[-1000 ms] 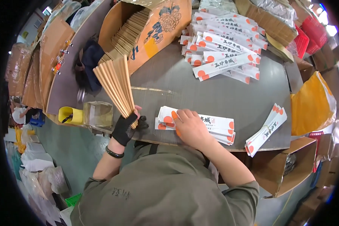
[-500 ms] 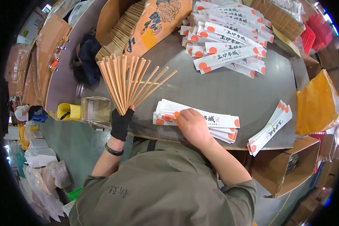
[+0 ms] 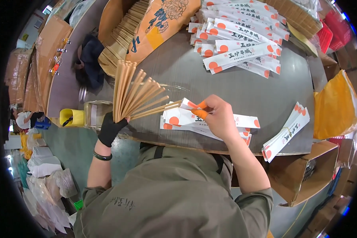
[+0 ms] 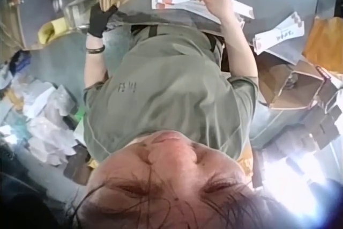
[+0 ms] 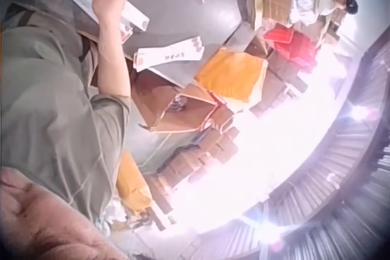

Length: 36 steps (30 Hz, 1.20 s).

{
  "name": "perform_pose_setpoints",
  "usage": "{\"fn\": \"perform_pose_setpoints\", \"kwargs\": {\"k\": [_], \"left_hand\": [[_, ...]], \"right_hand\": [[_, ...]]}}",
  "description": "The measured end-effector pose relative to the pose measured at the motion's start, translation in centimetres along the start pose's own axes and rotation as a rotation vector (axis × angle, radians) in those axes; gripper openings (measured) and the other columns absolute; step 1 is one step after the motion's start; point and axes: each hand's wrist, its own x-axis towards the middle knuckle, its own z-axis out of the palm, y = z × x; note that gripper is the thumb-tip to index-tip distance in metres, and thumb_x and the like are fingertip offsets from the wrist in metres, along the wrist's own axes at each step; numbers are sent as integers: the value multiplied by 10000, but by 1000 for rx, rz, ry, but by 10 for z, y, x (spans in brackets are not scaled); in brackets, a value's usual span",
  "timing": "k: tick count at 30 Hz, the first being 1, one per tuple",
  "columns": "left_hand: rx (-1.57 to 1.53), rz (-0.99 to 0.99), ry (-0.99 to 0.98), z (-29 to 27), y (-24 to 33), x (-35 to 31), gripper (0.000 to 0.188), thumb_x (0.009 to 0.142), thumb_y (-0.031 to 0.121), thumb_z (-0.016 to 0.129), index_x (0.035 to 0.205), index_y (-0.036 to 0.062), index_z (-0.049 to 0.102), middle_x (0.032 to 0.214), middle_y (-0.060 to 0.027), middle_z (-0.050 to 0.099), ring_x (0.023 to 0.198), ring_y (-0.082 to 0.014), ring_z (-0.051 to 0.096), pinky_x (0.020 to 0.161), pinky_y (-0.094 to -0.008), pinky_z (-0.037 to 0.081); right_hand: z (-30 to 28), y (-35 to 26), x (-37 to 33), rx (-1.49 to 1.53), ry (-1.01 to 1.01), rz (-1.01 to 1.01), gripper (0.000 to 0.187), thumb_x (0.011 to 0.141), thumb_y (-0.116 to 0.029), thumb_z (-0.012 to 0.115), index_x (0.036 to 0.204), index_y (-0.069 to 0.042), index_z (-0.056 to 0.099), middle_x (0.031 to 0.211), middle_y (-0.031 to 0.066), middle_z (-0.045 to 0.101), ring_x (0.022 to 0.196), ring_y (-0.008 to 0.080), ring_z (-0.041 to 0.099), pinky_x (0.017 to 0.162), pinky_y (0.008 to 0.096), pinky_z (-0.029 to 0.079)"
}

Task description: Packaging wooden sticks into printed paper sleeves at a production station.

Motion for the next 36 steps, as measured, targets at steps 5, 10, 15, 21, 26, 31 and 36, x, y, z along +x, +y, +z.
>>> {"fn": "perform_pose_setpoints", "kwargs": {"k": [5,10,15,21,26,31,36], "left_hand": [[164,131,-20,1,15,15,297,822,205,743,1027,-4,690,917,-127,723,830,-192,685,768,-336,522],[-717,55,28,111,73,29,94,937,117,597,949,24,612,954,-82,692,855,-117,604,749,-283,498],[-408,-16,213,94,27,39,150,887,166,695,907,31,633,776,-26,655,606,-84,556,549,-253,453],[-435,-145,284,87,15,22,195,861,193,733,900,12,674,728,-9,646,568,-69,545,505,-243,419],[-263,-107,337,67,11,10,165,862,123,697,966,1,661,782,-45,676,684,-112,629,623,-247,484],[-238,-1,306,49,2,4,213,869,200,694,972,16,667,836,-60,682,719,-121,618,643,-269,472],[21,27,143,25,17,1,321,798,190,749,1012,-29,652,863,-111,693,792,-202,661,748,-340,514]], "right_hand": [[7,-1,1,-498,-10,-608,194,685,-38,758,871,-34,705,828,76,615,783,265,600,644,356,492],[51,-27,9,-755,-111,-737,212,720,-116,716,907,-39,654,914,76,623,862,249,605,692,346,484],[34,-1,-6,-938,-73,-699,296,764,-123,663,1026,7,619,921,93,562,920,261,566,777,361,472],[40,28,-25,-844,-132,-758,275,730,-63,633,991,22,619,936,100,583,866,255,600,732,348,508],[43,29,-21,-590,44,-678,189,708,-41,737,864,-18,633,835,95,589,748,255,596,645,352,506],[29,17,-3,-154,98,-104,233,815,-122,770,764,-1,578,747,37,563,625,124,469,564,279,408],[4,-7,10,-119,100,77,275,823,-129,775,735,5,551,671,-12,512,624,71,411,556,249,378]]}}
